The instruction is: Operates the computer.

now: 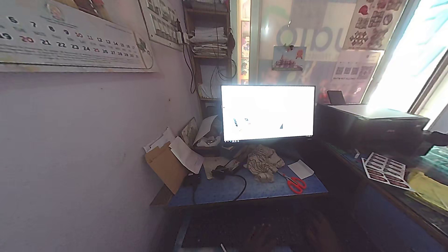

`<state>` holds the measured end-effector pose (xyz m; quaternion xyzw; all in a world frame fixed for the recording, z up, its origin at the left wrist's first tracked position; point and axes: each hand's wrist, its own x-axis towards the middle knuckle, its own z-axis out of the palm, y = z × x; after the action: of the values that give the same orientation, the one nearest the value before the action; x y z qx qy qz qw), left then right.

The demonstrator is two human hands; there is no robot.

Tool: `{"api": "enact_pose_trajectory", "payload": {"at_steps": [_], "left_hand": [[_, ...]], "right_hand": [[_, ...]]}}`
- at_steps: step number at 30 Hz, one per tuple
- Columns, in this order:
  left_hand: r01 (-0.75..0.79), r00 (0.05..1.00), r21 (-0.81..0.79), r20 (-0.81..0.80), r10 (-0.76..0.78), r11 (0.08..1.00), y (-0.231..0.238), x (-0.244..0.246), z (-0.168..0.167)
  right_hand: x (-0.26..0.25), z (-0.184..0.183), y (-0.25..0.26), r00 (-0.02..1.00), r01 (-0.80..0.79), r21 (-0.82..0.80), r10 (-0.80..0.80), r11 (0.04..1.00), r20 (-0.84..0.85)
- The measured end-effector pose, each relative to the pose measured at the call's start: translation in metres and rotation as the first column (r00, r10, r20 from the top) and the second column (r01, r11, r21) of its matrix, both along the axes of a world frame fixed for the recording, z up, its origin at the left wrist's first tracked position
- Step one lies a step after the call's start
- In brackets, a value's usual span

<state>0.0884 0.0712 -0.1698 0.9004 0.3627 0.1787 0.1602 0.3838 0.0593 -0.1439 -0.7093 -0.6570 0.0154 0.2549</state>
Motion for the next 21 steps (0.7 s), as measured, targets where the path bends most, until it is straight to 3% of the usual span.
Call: {"api": "enact_pose_trajectory", "payload": {"at_steps": [10, 15, 21], "left_hand": [[-0.004, 1.0, -0.012, -0.016, 0.004, 1.0, 0.0, 0.0, 0.001], [-0.009, 1.0, 0.009, 0.001, 0.009, 1.0, 0.002, 0.0, -0.001], [-0.013, 1.0, 0.014, -0.006, 0.013, 1.0, 0.001, 0.0, 0.003]], "right_hand": [[0.0, 0.001, 0.0, 1.0, 0.005, -0.018, -0.005, 1.0, -0.006], [0.003, -0.007, 0.005, 0.999, -0.032, 0.08, 0.029, 0.996, 0.036], [-0.005, 0.007, 0.001, 0.999, -0.017, 0.036, 0.016, 0.999, 0.03]]}}
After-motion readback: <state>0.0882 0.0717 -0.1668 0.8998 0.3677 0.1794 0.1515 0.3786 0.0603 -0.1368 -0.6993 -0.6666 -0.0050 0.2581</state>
